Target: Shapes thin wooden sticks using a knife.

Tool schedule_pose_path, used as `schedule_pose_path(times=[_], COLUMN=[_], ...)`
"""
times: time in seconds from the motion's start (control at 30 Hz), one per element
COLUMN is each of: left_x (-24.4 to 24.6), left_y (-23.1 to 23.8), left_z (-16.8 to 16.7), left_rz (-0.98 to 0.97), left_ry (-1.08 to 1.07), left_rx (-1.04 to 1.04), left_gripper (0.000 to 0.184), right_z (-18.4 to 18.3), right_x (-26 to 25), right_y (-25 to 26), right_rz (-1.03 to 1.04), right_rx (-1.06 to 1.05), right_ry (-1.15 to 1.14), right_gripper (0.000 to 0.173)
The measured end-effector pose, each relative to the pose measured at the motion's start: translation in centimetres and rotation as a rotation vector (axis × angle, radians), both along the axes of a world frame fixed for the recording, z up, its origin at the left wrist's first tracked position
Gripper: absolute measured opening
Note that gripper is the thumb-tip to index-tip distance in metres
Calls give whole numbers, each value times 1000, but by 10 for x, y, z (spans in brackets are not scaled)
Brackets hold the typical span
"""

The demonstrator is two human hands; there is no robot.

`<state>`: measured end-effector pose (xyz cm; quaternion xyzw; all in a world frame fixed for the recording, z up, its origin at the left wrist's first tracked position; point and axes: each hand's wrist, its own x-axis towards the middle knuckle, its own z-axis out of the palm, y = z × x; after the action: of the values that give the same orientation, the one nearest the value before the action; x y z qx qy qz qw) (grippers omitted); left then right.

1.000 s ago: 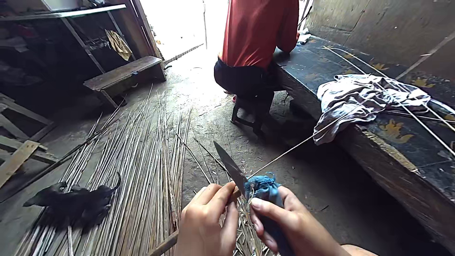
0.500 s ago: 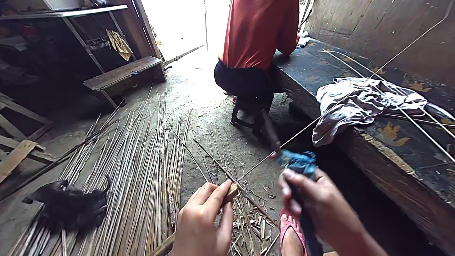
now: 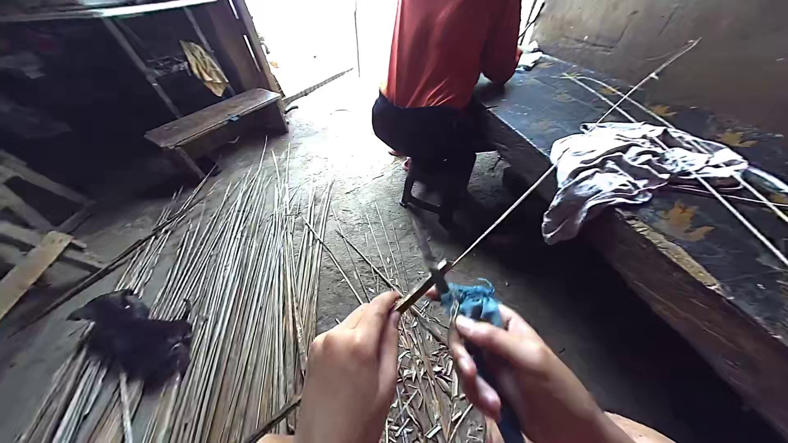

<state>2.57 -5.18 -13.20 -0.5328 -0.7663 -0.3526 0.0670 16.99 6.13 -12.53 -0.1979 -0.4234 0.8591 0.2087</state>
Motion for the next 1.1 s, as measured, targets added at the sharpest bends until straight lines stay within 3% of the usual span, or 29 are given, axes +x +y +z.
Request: schedule_pose_path(times=[0.1,0.4,0.73,1.1], left_x=[-2,-1,5,8], left_y=[3,6,10,11], left_z=[-2,-2,-1,0], left_rz=[4,-26,57,83], left_ry=[-19,-75,77,88], left_rx=[44,144,204,204], left_gripper=[26,25,22,15], right_z=[-2,-6,0,6], right_x=[1,0,-8,-16], right_y=[-11,-6,-15,-17], right_rz=[140,238,127,87], right_rx=[-85,-173,-190,-234], right_ry=[75,96,75,73], right_gripper=[15,12,12,17])
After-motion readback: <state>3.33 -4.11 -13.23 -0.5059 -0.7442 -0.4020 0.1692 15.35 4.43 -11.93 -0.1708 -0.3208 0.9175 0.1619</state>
